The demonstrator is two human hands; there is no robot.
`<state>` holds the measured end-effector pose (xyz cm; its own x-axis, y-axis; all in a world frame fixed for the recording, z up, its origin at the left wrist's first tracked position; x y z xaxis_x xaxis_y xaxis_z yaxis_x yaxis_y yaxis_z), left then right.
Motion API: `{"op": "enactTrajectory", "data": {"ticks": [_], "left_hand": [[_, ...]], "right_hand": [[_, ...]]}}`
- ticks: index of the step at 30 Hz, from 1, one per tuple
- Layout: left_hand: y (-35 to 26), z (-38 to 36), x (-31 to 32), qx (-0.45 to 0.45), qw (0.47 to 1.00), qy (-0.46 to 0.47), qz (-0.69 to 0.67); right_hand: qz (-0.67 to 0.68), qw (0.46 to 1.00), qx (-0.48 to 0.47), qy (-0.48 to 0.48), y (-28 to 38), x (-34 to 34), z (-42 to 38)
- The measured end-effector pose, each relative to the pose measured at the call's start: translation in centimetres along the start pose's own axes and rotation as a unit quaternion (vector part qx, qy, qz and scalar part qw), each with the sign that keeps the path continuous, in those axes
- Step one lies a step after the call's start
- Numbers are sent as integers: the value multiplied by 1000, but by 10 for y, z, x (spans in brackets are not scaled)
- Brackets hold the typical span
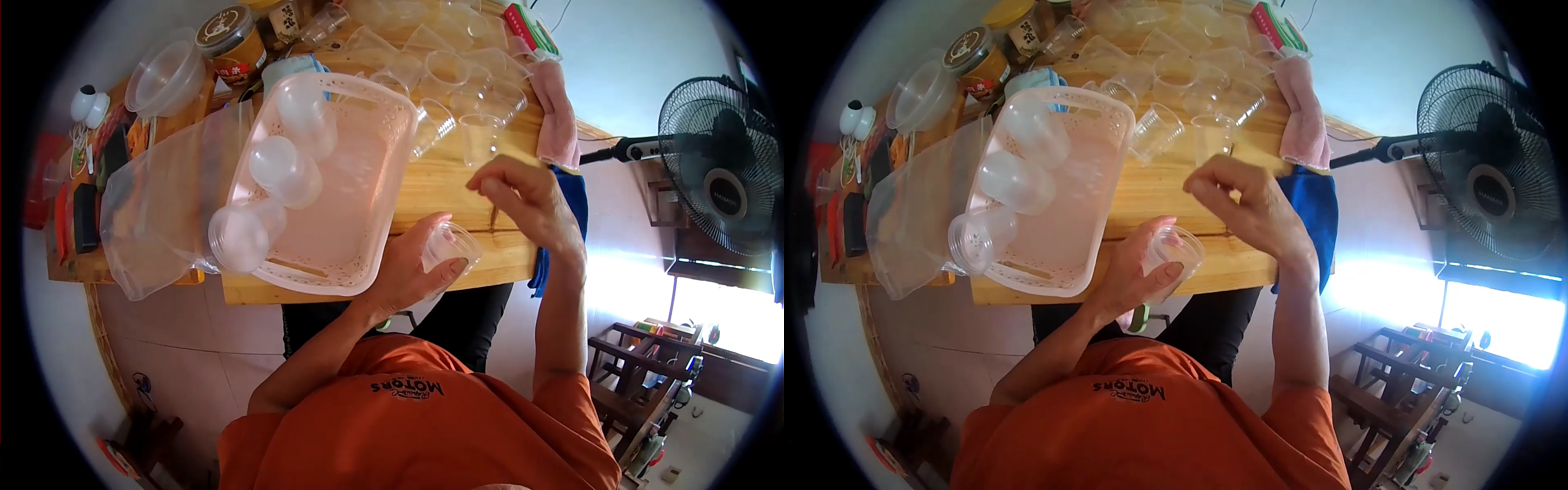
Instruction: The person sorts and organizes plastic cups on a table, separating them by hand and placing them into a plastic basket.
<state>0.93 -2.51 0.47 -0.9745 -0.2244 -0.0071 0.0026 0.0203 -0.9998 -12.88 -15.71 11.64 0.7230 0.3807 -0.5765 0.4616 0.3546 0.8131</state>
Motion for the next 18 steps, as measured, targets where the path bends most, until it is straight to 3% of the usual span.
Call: {"op": "enactTrajectory", "data": {"ticks": [2, 4, 8, 15, 18], "left_hand": [[8, -2, 2, -11, 999, -10, -35], [8, -2, 1, -33, 997, -18, -70], [9, -2, 2, -56, 994, -25, -92], [3, -1, 3, -24, 998, -27, -52], [3, -2, 4, -52, 994, -30, -95]], "right_hand": [[8, 997, 47, 58, -3, -6, -15], [64, 987, -31, 145, -9, -3, -27], [-1, 984, -114, 135, -15, 3, -38], [-4, 987, -114, 110, -18, 2, -44], [0, 987, -122, 102, -11, 6, -49]]}}
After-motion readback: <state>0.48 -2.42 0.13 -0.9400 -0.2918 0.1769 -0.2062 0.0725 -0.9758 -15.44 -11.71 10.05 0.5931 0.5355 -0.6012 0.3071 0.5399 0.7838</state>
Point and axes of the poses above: each hand's wrist, its own z-axis towards the middle knuckle, its own x-axis out of the palm, y = z × x, the point moved 2 cm from there along z, towards the middle knuckle, and after that the axes turned 15 degrees about -y, right-handed, at the moved point
